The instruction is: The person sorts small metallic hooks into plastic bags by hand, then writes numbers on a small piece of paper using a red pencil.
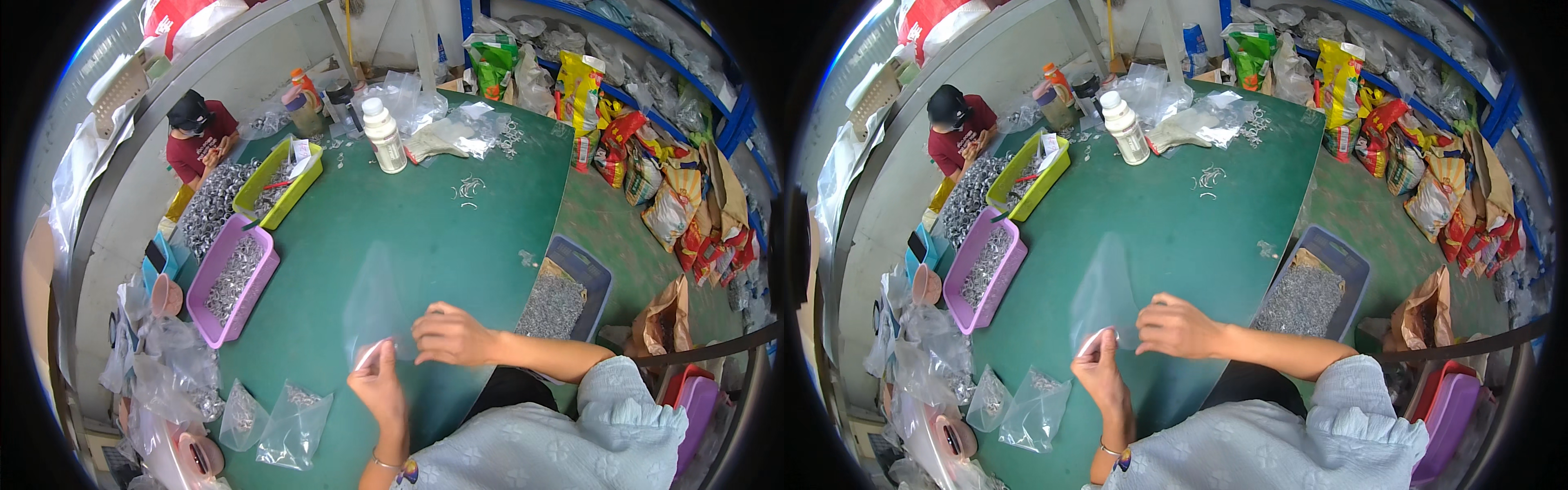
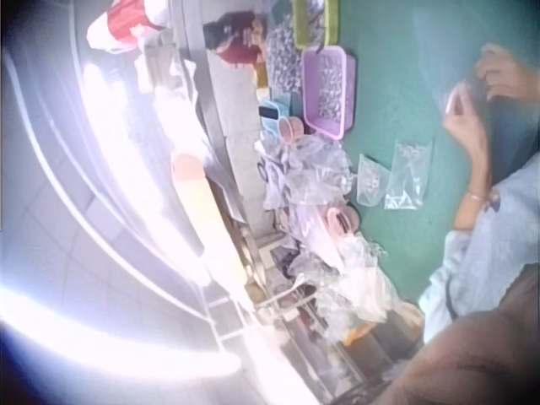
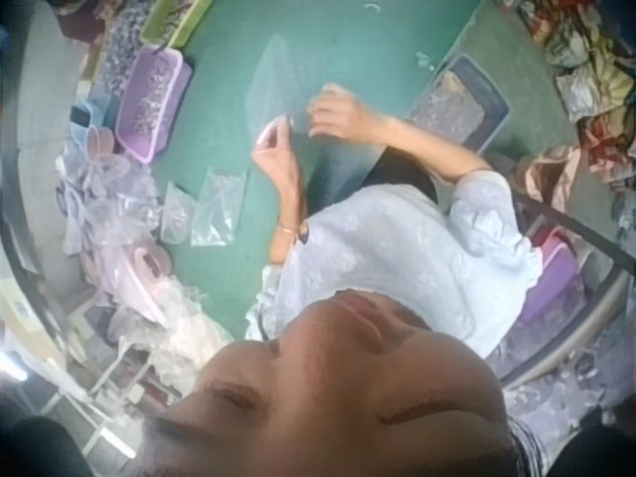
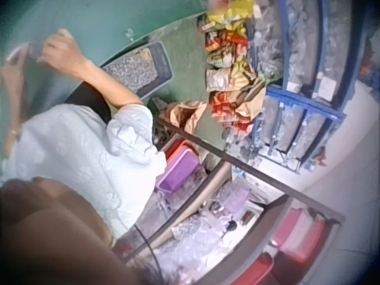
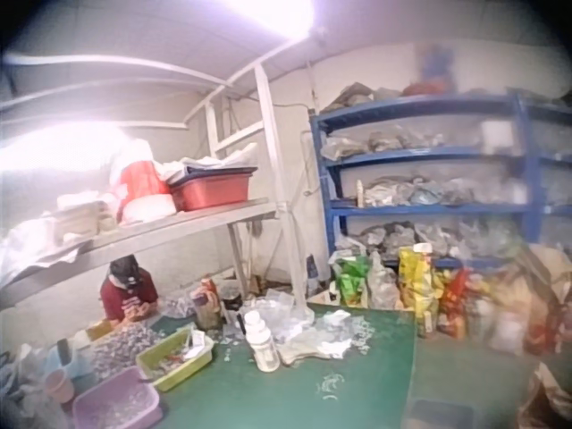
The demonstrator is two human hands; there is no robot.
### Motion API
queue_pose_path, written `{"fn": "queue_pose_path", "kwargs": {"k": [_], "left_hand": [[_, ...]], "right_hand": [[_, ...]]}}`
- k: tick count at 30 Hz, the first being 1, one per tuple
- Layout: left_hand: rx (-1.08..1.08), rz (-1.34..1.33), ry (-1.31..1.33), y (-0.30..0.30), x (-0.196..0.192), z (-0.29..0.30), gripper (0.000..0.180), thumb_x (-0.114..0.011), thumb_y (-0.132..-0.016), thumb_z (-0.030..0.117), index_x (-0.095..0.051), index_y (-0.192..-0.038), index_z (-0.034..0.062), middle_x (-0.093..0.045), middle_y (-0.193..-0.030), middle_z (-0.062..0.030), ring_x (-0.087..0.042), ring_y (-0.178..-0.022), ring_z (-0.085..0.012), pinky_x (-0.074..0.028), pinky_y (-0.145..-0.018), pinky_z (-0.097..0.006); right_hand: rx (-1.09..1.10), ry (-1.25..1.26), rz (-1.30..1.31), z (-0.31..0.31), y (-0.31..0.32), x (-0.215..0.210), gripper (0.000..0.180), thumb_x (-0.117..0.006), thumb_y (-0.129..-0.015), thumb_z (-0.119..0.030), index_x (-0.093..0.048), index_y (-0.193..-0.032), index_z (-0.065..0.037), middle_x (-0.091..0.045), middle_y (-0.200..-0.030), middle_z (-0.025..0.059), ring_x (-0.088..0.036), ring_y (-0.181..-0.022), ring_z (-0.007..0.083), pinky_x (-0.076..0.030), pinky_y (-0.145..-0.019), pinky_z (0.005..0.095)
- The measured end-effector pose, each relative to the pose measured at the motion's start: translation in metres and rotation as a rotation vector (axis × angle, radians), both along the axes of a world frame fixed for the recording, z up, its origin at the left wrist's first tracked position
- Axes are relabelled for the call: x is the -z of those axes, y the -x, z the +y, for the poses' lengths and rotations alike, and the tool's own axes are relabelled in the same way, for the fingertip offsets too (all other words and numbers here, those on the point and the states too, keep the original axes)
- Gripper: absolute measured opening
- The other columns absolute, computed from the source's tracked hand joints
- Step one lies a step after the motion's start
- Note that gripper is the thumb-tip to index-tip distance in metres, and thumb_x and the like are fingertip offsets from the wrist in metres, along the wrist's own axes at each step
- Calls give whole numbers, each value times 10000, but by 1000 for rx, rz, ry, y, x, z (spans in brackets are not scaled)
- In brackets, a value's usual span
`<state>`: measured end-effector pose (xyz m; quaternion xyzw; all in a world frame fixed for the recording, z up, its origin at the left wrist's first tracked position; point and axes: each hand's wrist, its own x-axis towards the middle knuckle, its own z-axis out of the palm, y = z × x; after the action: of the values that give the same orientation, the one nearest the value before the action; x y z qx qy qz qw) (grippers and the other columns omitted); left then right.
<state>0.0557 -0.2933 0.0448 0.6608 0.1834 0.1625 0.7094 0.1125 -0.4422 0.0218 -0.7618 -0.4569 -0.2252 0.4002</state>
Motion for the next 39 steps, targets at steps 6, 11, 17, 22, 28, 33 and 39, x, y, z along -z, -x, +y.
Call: {"fn": "queue_pose_path", "kwargs": {"k": [6,11,17,22,28,33,39], "left_hand": [[-9,-221,-897,-8,-6,37,258,-772,-576,73,-524,-578,1,-479,-585,-79,-447,-553,-245,-368,-507,-340],[177,-244,-1145,-11,-31,33,367,-791,-538,190,-466,-524,22,-435,-571,-78,-442,-556,-251,-358,-501,-359],[661,-293,-1056,-6,3,-6,394,-766,-564,301,-492,-587,18,-452,-614,-101,-478,-562,-283,-395,-507,-362],[909,-53,-851,6,2,-1,352,-754,-630,266,-562,-790,17,-519,-696,-86,-538,-631,-252,-435,-564,-321],[532,-165,-81,-1,-52,-4,253,-635,-757,-15,-590,-1006,-28,-579,-848,-59,-556,-800,-125,-449,-684,-250],[477,-226,110,13,-64,-3,212,-577,-787,-62,-591,-999,-59,-580,-890,-83,-552,-814,-129,-454,-720,-232],[510,-194,286,26,-68,3,134,-579,-789,-54,-604,-921,-61,-606,-859,-99,-572,-752,-132,-468,-701,-242]], "right_hand": [[807,-58,219,-68,-106,34,131,-600,-763,-112,-612,-846,-11,-604,-844,150,-544,-813,325,-435,-734,415],[1106,242,134,-94,-152,62,158,-655,-724,-148,-628,-830,-34,-569,-829,107,-506,-870,266,-385,-747,374],[968,114,370,-92,-151,50,118,-628,-763,-131,-602,-766,-17,-598,-743,87,-545,-671,229,-418,-607,332],[164,-528,1116,-49,-83,-25,89,-585,-822,-94,-582,-792,-10,-617,-699,65,-534,-543,98,-417,-500,219],[-323,-638,1529,-30,-8,-67,82,-576,-834,-90,-566,-841,-9,-597,-696,67,-524,-556,93,-421,-518,213],[-569,-603,1781,-18,16,-80,86,-546,-848,-98,-546,-834,-14,-555,-654,63,-513,-544,125,-403,-505,232],[-712,-689,1935,-14,32,-96,117,-507,-875,-119,-540,-850,-10,-551,-697,83,-535,-620,153,-420,-548,255]]}}
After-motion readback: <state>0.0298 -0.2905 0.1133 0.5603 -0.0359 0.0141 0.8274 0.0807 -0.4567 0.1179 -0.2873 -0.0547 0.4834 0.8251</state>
